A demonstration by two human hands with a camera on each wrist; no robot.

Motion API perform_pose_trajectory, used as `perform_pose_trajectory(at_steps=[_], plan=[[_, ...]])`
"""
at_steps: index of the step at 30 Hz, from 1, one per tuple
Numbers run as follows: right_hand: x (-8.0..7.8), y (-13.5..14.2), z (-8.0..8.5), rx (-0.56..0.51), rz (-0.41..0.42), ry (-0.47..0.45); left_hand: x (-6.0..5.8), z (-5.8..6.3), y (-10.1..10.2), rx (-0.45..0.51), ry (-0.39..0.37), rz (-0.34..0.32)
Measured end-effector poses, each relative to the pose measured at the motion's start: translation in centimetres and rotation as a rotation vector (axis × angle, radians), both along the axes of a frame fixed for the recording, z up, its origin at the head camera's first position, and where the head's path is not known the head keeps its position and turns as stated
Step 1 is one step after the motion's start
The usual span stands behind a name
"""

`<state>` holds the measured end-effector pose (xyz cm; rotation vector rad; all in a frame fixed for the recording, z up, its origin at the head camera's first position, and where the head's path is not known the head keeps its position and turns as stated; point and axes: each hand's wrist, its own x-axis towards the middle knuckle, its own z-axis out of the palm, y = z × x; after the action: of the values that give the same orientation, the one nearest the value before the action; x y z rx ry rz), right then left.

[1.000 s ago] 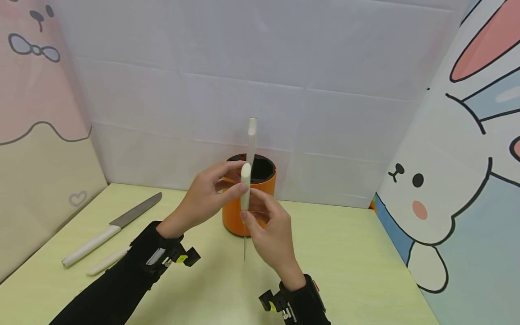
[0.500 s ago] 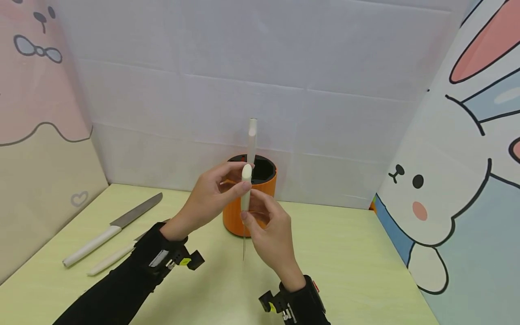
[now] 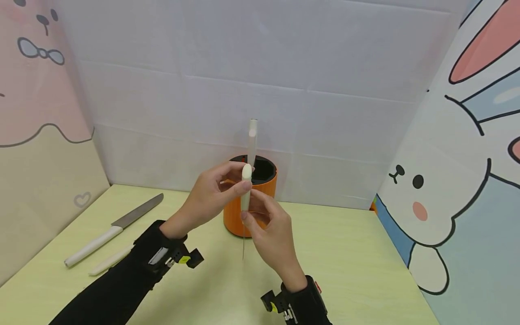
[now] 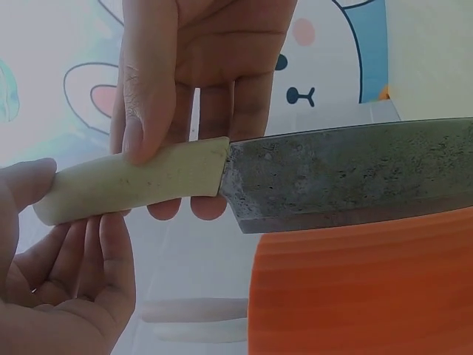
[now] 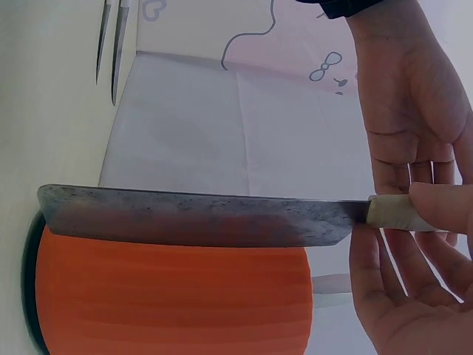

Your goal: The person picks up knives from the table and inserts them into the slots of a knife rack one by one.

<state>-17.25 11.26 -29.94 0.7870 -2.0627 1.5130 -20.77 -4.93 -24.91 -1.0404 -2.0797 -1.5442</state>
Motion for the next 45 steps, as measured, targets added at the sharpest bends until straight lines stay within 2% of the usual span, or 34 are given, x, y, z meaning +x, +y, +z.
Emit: perform_pose_trajectory(at_steps=[5,11,16,24,27,31,36,45], plan=[[-0.3,0.2,-0.2,-0.005,0.017,0.014,0.0,0.8,-0.1,-0.013,0.005,0.009],[0.1,0.4,0.3,-0.005,0.020,0.019,-0.2,2.6,-0.3,-0.025,0.030,0.017],[-0.2,1.1,-0.1,0.034,0.000,0.034,-0.5,4.5,-0.7,-0.020,0.061,0.026],[-2.4,3.2,-2.9,0.116,-0.030,0.054,-0.8,8.2,-1.3,-0.021,0.099,0.045],[-2.4,3.6,-2.9,0.152,-0.050,0.051,-1.0,9.5,-1.3,-0.039,0.116,0.059],[-1.5,3.5,-1.9,0.181,-0.074,0.043,-1.4,10.9,-1.2,-0.061,0.139,0.073],[-0.7,3.2,-1.2,0.215,-0.097,0.025,-2.0,12.0,-1.3,-0.062,0.160,0.077],[-1.2,3.5,-2.0,0.245,-0.100,-0.026,-3.3,13.2,-1.4,-0.045,0.121,0.069]])
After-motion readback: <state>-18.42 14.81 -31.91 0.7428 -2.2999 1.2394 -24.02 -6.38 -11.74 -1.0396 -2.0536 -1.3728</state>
